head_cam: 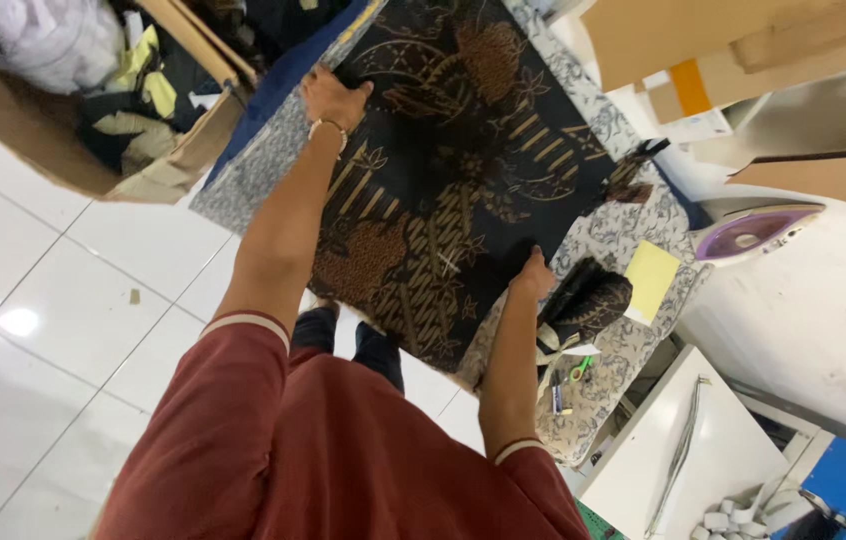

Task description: The person assembles a tote bag by attaching a ribbon, folding and aligning fabric pieces, and writing on a label with a pen. They then attach the label to the bag and place the finished item into a cardboard box.

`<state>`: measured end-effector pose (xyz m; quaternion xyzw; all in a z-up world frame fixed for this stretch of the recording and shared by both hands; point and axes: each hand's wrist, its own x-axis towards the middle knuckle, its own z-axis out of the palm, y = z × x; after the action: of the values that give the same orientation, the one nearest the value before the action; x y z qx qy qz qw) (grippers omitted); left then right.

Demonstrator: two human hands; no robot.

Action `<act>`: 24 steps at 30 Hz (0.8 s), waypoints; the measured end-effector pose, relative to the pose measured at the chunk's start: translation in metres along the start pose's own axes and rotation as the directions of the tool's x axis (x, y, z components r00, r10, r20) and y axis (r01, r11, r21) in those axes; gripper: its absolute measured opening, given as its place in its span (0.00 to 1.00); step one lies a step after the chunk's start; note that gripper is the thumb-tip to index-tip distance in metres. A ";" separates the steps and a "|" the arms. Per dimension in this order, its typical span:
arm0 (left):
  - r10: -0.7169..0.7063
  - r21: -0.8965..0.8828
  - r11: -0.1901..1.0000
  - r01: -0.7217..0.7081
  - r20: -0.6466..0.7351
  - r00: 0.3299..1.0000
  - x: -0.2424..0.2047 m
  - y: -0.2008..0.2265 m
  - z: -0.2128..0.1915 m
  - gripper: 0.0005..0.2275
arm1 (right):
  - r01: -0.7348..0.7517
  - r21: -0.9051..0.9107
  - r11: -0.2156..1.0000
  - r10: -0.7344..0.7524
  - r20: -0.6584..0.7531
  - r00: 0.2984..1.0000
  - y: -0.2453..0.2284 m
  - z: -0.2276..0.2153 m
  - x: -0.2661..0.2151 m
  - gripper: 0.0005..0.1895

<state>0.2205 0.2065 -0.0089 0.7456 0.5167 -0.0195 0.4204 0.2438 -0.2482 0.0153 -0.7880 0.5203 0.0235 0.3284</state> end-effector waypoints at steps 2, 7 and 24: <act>0.016 0.095 0.995 -0.019 0.036 0.999 0.012 0.010 -0.010 0.46 | 0.017 0.085 0.996 -0.017 -0.003 1.000 -0.011 0.009 0.003 0.37; 0.081 0.218 0.972 -0.085 0.028 0.996 0.020 0.013 -0.005 0.42 | -0.098 0.184 0.978 0.038 0.301 0.953 -0.026 0.001 0.044 0.36; 0.503 -0.603 0.719 -0.345 0.111 0.857 0.011 0.035 -0.077 0.23 | -0.349 0.806 0.478 -0.529 0.581 0.619 -0.043 -0.122 0.018 0.23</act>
<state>0.2218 0.2602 0.0572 0.6768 0.2508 0.1312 0.6795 0.2510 -0.3178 0.1256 -0.4403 0.2087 0.0743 0.8701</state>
